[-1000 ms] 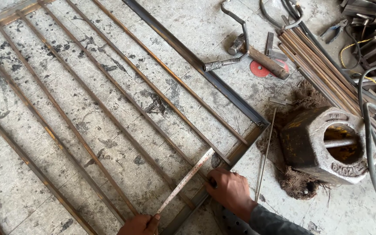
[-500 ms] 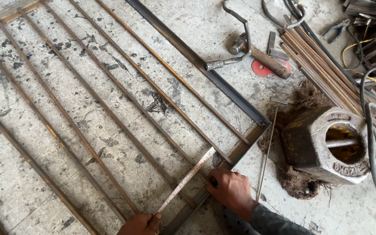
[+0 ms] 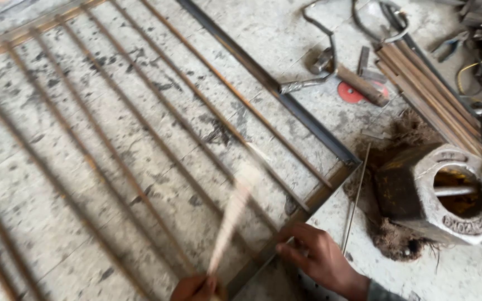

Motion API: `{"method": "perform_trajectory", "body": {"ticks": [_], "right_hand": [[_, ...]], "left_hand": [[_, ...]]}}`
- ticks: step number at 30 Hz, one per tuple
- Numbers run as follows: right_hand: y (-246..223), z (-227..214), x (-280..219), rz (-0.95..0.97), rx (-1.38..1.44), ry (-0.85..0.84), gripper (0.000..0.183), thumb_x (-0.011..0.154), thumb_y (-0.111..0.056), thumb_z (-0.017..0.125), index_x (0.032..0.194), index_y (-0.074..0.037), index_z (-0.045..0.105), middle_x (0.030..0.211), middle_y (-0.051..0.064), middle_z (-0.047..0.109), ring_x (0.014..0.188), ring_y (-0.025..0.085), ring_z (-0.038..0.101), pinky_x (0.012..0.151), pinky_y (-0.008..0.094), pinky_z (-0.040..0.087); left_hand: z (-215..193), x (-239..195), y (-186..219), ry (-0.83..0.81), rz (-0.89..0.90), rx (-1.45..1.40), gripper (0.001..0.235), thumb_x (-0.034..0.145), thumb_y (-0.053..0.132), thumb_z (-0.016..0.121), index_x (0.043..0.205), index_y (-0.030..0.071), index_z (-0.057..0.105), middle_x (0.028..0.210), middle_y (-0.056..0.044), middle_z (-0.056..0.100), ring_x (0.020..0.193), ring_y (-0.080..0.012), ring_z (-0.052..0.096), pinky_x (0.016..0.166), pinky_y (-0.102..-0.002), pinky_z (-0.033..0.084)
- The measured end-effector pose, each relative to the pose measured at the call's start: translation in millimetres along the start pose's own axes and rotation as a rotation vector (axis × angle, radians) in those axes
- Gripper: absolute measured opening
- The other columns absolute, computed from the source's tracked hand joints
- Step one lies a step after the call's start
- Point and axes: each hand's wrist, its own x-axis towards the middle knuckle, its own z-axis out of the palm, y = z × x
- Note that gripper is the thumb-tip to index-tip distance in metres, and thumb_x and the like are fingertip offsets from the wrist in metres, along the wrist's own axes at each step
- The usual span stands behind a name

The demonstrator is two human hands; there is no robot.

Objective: The recorder is using a tape measure to check the dimensions and spacing of a metal gate frame on a workshop floor.

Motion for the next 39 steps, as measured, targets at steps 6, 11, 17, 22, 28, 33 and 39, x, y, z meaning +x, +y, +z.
{"method": "perform_trajectory", "body": {"ticks": [6, 11, 17, 22, 28, 33, 39], "right_hand": [[50.1, 58.0, 37.4, -0.378, 0.558, -0.255, 0.075, 0.094, -0.036, 0.076, 0.155, -0.007, 0.045, 0.115, 0.023, 0.059, 0.097, 0.038, 0.063, 0.086, 0.053, 0.064], [-68.6, -126.5, 33.7, 0.374, 0.053, -0.543, 0.063, 0.093, -0.045, 0.064, 0.149, -0.022, 0.047, 0.144, 0.007, 0.054, 0.123, 0.032, 0.062, 0.093, 0.053, 0.059], [-73.9, -224.2, 90.3, 0.374, -0.439, -0.487, 0.039, 0.092, -0.047, 0.067, 0.122, -0.022, 0.072, 0.106, 0.005, 0.079, 0.092, 0.02, 0.076, 0.077, 0.054, 0.061], [24.2, -232.0, 162.9, -0.083, -0.858, -0.421, 0.035, 0.089, -0.049, 0.067, 0.097, -0.018, 0.081, 0.084, 0.006, 0.079, 0.079, 0.019, 0.075, 0.077, 0.041, 0.058], [41.5, -188.2, 172.5, 0.13, -0.928, -0.305, 0.036, 0.089, -0.055, 0.066, 0.106, -0.025, 0.076, 0.092, 0.001, 0.08, 0.082, 0.023, 0.079, 0.082, 0.041, 0.059], [31.8, -156.5, 153.7, 0.015, -1.051, -0.173, 0.024, 0.086, -0.044, 0.068, 0.102, -0.028, 0.078, 0.097, 0.002, 0.076, 0.092, 0.026, 0.072, 0.079, 0.047, 0.059], [40.9, -149.3, 143.9, -0.008, -1.0, -0.114, 0.024, 0.087, -0.044, 0.068, 0.096, -0.023, 0.073, 0.088, 0.002, 0.077, 0.079, 0.024, 0.074, 0.069, 0.043, 0.059]], "left_hand": [[192.1, 2.7, 214.4, 0.298, 0.5, -0.501, 0.036, 0.107, 0.027, 0.053, 0.119, -0.003, 0.069, 0.094, -0.007, 0.058, 0.088, -0.0174, 0.054, 0.078, -0.034, 0.044], [203.4, -59.2, 335.8, 0.476, 0.297, -0.391, 0.035, 0.106, 0.025, 0.052, 0.12, 0.005, 0.077, 0.081, -0.002, 0.053, 0.076, -0.0134, 0.047, 0.068, -0.029, 0.04], [144.4, -100.9, 310.8, 0.19, -0.046, 0.114, 0.03, 0.101, 0.031, 0.058, 0.099, 0.004, 0.072, 0.077, -0.004, 0.062, 0.075, -0.0184, 0.06, 0.07, -0.034, 0.051], [75.0, -85.6, 153.3, -0.176, -0.157, 0.601, 0.034, 0.103, 0.045, 0.063, 0.104, 0.013, 0.076, 0.092, 0.001, 0.073, 0.09, -0.012, 0.071, 0.087, -0.033, 0.056], [75.3, -21.0, 210.1, 0.376, -0.298, 0.471, 0.045, 0.104, 0.04, 0.058, 0.096, -0.001, 0.074, 0.08, -0.017, 0.076, 0.067, -0.0251, 0.071, 0.071, -0.041, 0.064], [105.6, 31.1, 227.5, 0.876, -0.246, 0.375, 0.037, 0.086, 0.034, 0.085, 0.096, 0.002, 0.07, 0.072, -0.013, 0.075, 0.061, -0.019, 0.074, 0.067, -0.039, 0.061], [113.4, 46.1, 207.6, 0.939, -0.11, 0.275, 0.029, 0.081, 0.028, 0.083, 0.079, 0.0, 0.074, 0.07, -0.011, 0.076, 0.066, -0.0228, 0.08, 0.068, -0.041, 0.065]]}}
